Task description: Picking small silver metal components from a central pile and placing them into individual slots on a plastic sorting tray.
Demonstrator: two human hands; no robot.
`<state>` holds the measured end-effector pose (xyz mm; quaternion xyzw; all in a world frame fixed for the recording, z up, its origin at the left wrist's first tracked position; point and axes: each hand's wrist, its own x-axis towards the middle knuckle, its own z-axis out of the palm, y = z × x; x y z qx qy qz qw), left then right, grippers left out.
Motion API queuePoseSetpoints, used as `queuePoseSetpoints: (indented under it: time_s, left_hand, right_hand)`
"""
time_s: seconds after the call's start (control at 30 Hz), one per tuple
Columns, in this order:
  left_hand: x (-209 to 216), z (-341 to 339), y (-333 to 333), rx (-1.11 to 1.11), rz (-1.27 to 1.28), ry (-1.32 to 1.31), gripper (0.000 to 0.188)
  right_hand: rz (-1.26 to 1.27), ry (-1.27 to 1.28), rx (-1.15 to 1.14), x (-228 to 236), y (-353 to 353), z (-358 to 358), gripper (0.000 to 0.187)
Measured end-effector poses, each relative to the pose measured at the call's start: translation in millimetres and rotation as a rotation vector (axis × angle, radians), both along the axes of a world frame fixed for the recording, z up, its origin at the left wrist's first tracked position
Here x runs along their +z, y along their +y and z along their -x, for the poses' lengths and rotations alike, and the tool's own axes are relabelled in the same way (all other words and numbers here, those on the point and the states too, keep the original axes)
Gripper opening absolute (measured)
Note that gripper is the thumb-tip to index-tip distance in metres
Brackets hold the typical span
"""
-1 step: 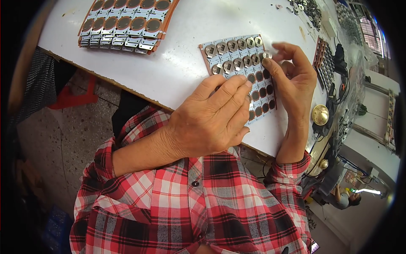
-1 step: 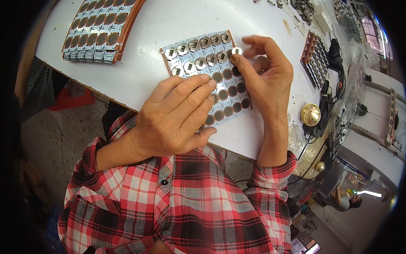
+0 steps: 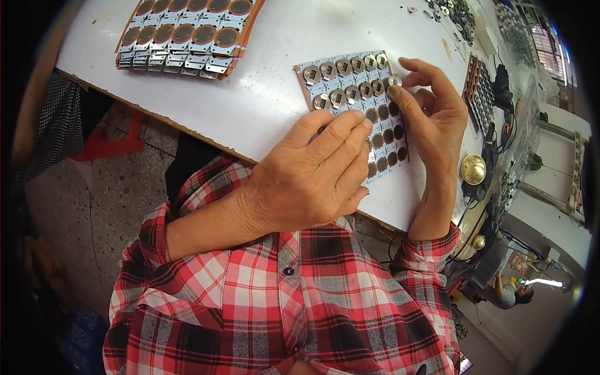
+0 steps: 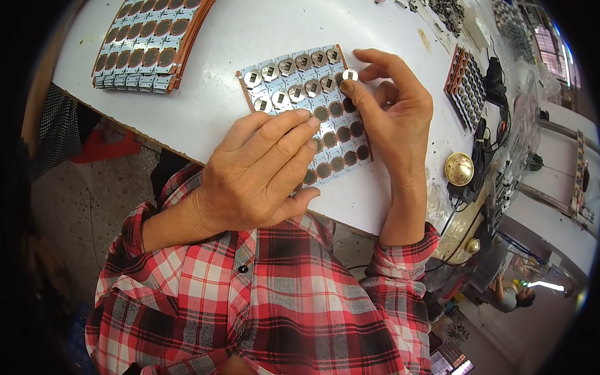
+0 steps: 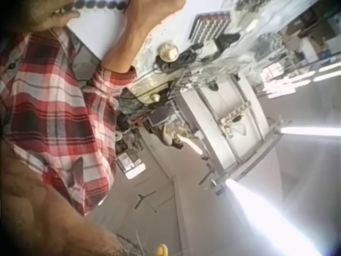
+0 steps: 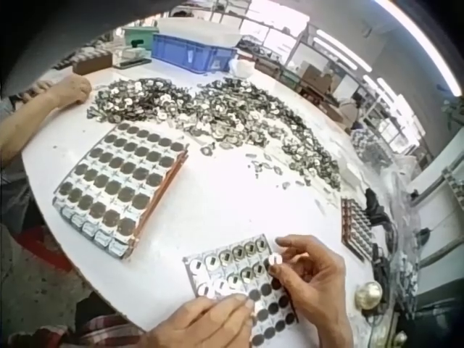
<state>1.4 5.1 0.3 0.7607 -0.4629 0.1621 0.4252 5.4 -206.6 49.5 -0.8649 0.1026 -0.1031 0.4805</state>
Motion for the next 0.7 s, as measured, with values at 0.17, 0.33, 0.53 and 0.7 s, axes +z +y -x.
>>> queuePoseSetpoints:
  time_s: [0.17,0.33,0.53,0.7]
  left_hand:
    - [1.0,0.3,1.0,-0.002,-0.001,0.003,0.050]
    - [1.2,0.1,1.1,-0.004,0.002,0.009,0.051]
    - [0.6,0.1,0.6,0.004,-0.006,0.005,0.051]
    - [1.3,-0.3,0.6,0.000,-0.011,0.001,0.050]
  right_hand:
    - [0.026,0.027,0.125,-5.2,-14.7,-1.4,0.018]
    - [-0.191,0.123,0.037,2.2,-13.3,-0.3,0.020]
    - [-0.064,0.121,0.028,0.1,-13.0,1.2,0.020]
    - [-0.266,0.076,0.007,0.5,-13.5,3.0,0.022]
